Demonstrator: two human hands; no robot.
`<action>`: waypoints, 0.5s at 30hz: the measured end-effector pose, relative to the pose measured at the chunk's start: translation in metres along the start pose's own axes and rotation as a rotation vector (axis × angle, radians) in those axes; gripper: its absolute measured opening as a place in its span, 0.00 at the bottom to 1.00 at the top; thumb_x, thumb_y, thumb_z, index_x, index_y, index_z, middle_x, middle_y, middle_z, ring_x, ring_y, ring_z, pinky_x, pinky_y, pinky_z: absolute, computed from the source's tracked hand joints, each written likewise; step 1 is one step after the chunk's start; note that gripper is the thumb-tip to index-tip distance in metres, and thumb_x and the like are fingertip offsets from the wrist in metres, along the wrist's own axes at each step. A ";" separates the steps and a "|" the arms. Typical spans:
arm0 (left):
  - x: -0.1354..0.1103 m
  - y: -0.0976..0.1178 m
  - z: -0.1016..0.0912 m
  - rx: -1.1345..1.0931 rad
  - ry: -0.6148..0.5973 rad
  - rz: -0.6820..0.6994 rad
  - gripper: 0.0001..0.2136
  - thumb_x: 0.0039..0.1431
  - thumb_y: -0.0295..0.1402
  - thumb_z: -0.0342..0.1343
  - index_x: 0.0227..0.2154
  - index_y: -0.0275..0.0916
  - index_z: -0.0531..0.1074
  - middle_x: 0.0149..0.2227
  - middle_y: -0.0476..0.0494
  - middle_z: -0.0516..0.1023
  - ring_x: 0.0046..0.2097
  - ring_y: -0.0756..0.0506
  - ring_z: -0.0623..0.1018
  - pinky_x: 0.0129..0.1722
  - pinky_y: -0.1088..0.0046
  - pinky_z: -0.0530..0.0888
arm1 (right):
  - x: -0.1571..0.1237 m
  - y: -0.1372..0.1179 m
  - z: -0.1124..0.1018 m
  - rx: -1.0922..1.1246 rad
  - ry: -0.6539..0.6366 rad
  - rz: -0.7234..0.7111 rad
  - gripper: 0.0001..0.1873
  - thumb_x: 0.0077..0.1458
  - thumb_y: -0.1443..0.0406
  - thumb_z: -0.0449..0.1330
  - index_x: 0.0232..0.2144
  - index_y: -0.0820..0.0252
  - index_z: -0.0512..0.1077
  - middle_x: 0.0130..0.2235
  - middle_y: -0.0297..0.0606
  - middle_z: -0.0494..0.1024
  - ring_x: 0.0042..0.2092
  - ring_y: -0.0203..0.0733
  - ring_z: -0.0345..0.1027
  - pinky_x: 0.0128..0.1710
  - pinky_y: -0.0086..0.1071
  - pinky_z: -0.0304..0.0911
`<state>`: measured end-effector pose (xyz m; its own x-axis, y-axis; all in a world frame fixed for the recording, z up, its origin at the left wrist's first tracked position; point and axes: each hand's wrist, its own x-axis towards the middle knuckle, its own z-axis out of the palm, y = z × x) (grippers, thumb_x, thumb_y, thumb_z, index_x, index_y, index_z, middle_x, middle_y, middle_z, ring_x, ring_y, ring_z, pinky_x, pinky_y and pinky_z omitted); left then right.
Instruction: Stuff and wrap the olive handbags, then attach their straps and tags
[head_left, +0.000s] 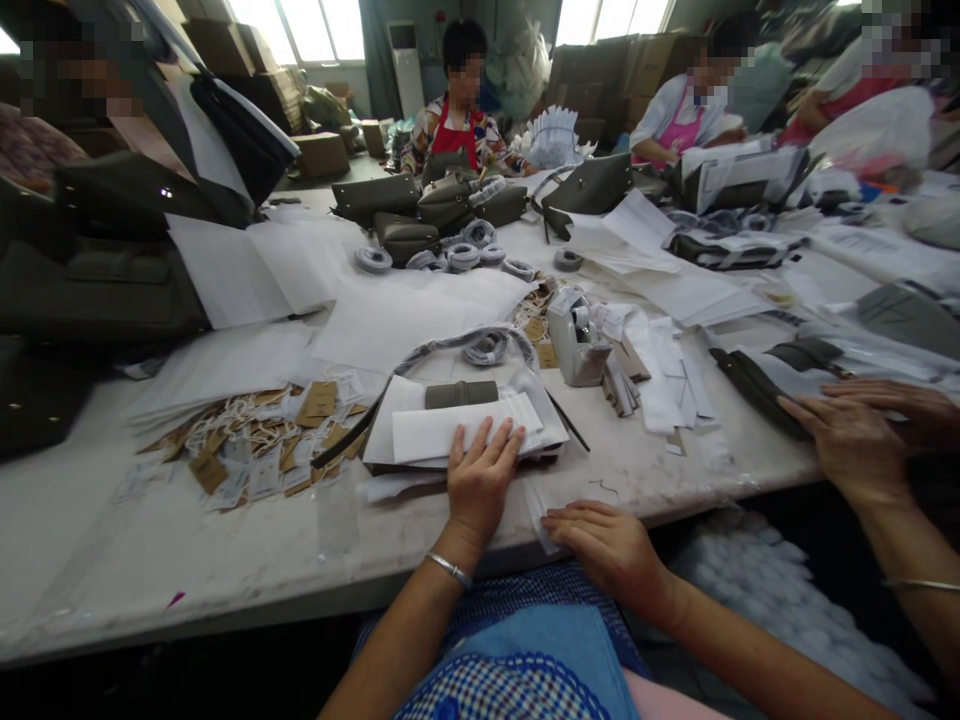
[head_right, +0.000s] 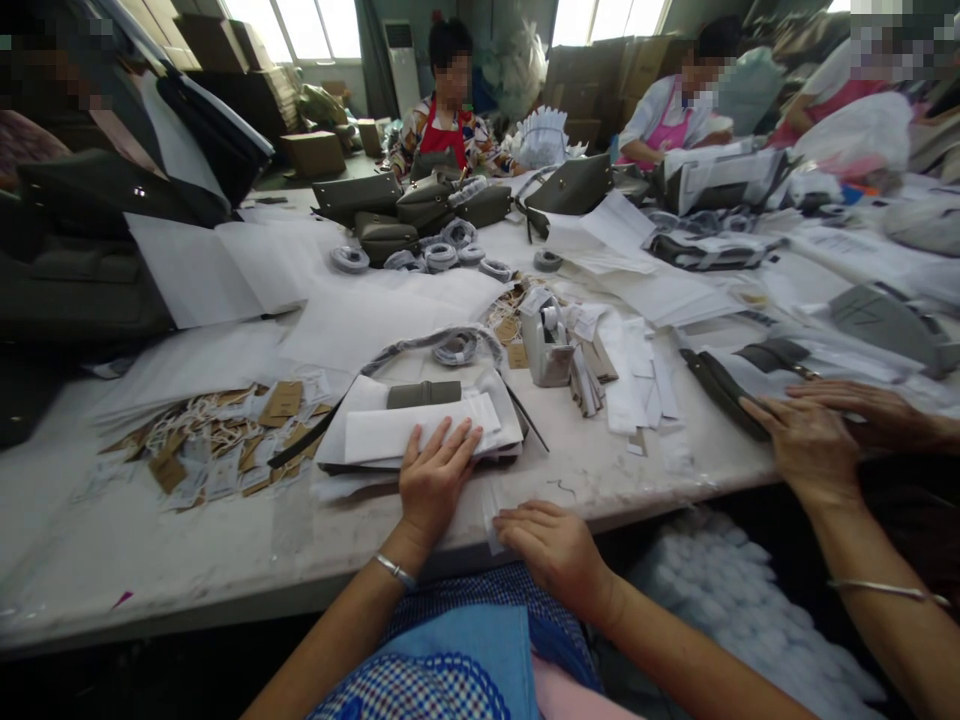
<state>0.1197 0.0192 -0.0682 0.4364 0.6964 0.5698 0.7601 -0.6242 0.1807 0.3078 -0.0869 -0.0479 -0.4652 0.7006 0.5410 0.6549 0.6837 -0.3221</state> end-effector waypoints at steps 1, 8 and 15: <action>0.000 0.000 0.000 0.000 -0.001 -0.001 0.18 0.67 0.36 0.53 0.59 0.51 0.68 0.58 0.49 0.73 0.62 0.42 0.70 0.69 0.51 0.51 | -0.001 -0.001 -0.002 0.004 0.000 0.001 0.13 0.64 0.75 0.49 0.39 0.60 0.72 0.41 0.41 0.83 0.44 0.41 0.79 0.47 0.36 0.74; 0.000 -0.001 0.003 0.000 -0.026 -0.001 0.19 0.67 0.36 0.53 0.60 0.52 0.67 0.59 0.49 0.72 0.64 0.42 0.69 0.69 0.50 0.52 | 0.000 -0.014 -0.010 0.008 0.015 0.044 0.14 0.63 0.75 0.49 0.41 0.58 0.72 0.40 0.39 0.84 0.44 0.40 0.79 0.46 0.34 0.73; -0.002 -0.001 0.005 -0.011 -0.038 -0.004 0.19 0.68 0.35 0.52 0.61 0.52 0.66 0.60 0.49 0.71 0.64 0.42 0.68 0.69 0.49 0.52 | 0.009 -0.019 -0.024 0.018 0.015 0.061 0.13 0.63 0.76 0.51 0.40 0.58 0.72 0.40 0.37 0.84 0.43 0.39 0.79 0.47 0.33 0.72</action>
<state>0.1204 0.0200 -0.0738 0.4510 0.7119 0.5384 0.7567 -0.6249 0.1923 0.3054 -0.0989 -0.0186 -0.4160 0.7377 0.5318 0.6708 0.6437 -0.3683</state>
